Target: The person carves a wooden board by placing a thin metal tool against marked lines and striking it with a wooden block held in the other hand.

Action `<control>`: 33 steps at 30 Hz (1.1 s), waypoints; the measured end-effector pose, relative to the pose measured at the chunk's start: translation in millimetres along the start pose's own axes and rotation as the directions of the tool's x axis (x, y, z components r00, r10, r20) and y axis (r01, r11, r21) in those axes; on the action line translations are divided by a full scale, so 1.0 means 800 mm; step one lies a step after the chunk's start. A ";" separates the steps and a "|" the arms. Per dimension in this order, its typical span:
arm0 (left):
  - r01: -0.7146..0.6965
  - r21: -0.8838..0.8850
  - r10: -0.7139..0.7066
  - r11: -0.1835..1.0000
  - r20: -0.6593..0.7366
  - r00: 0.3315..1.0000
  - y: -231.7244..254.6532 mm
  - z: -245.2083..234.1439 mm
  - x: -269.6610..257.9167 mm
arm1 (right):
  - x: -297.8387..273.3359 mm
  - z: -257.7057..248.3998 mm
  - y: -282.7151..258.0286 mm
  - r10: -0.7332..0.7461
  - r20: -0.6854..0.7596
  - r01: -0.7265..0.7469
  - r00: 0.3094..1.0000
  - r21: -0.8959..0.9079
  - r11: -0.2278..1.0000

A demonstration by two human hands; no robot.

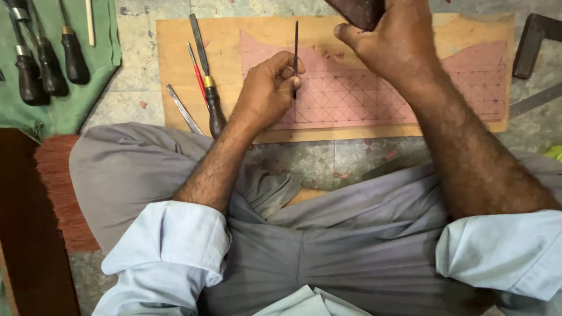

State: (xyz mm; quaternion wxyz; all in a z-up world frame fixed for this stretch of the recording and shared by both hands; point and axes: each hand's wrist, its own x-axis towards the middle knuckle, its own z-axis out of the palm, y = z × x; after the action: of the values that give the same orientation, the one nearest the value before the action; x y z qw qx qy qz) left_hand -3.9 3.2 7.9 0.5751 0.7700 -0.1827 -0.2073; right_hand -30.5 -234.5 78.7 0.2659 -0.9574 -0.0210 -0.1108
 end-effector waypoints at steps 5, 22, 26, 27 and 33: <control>0.019 -0.077 -0.014 0.997 0.061 0.998 0.001 0.000 -0.001 | 0.006 -0.007 -0.006 0.005 0.095 0.016 0.996 -0.226 0.974; 0.027 -0.023 -0.026 0.999 0.054 0.998 -0.006 0.003 0.001 | 0.003 -0.001 0.008 0.192 0.085 -0.172 0.978 -0.201 0.964; 0.040 0.009 -0.040 0.999 0.044 0.998 -0.004 0.004 0.002 | 0.007 -0.008 0.009 0.174 0.172 -0.129 0.970 -0.246 0.961; 0.033 0.045 -0.034 0.998 0.031 0.999 -0.004 0.005 0.004 | 0.007 -0.009 0.008 0.125 0.151 -0.084 0.981 -0.252 0.964; -0.009 -0.089 0.011 0.996 0.026 1.000 -0.018 0.004 0.005 | -0.003 -0.001 0.012 0.168 0.093 -0.153 0.981 -0.144 0.978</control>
State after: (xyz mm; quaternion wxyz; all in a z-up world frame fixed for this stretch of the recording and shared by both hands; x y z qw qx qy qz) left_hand -1.3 2.4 -7.6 0.6075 0.7399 -0.1844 -0.2225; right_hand -32.3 -243.4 73.7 0.2064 -0.9764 0.0501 -0.0398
